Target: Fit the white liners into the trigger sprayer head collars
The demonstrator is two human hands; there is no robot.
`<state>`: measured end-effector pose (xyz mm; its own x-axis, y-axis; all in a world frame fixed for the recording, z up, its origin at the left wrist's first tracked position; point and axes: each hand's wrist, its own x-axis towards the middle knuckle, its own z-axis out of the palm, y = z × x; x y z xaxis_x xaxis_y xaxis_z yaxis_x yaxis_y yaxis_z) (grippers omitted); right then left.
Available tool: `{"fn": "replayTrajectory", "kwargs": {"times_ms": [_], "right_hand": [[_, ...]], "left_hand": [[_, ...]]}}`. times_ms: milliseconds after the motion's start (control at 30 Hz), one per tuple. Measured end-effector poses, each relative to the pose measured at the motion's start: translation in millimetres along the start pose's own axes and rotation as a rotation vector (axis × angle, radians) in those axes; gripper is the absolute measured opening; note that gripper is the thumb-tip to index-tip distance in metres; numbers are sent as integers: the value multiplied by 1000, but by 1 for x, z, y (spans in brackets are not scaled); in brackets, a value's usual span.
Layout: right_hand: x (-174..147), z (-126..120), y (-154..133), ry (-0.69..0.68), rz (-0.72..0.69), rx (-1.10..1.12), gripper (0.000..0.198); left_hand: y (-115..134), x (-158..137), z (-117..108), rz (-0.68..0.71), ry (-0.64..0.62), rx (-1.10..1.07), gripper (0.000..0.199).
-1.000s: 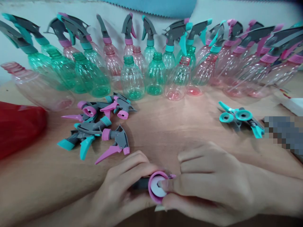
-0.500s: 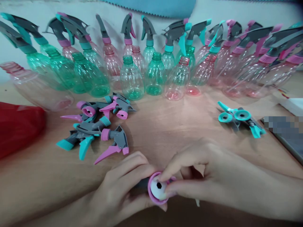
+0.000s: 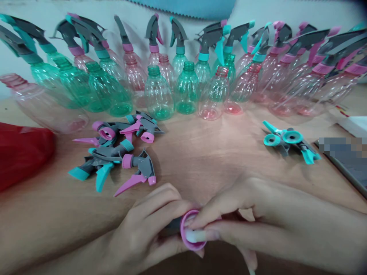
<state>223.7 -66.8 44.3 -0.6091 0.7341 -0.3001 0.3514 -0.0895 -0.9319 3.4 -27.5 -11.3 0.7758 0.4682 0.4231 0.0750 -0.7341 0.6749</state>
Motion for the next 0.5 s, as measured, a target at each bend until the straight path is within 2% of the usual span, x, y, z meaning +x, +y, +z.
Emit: {"fn": "replayTrajectory", "kwargs": {"times_ms": [100,267,400,500], "right_hand": [[0,-2,0,-10,-19,-46,26],[4,1,-1,76,-109,-205,19],[7,6,-1,57,-128,-331,20],[8,11,-1,143,-194,-444,22]], "left_hand": [[1,1,-1,-1,-6,-9,25],[2,1,-2,-28,-17,-12,25],[1,-2,-1,-19,-32,-24,29],[1,-4,0,-14,-30,-5,28]]}}
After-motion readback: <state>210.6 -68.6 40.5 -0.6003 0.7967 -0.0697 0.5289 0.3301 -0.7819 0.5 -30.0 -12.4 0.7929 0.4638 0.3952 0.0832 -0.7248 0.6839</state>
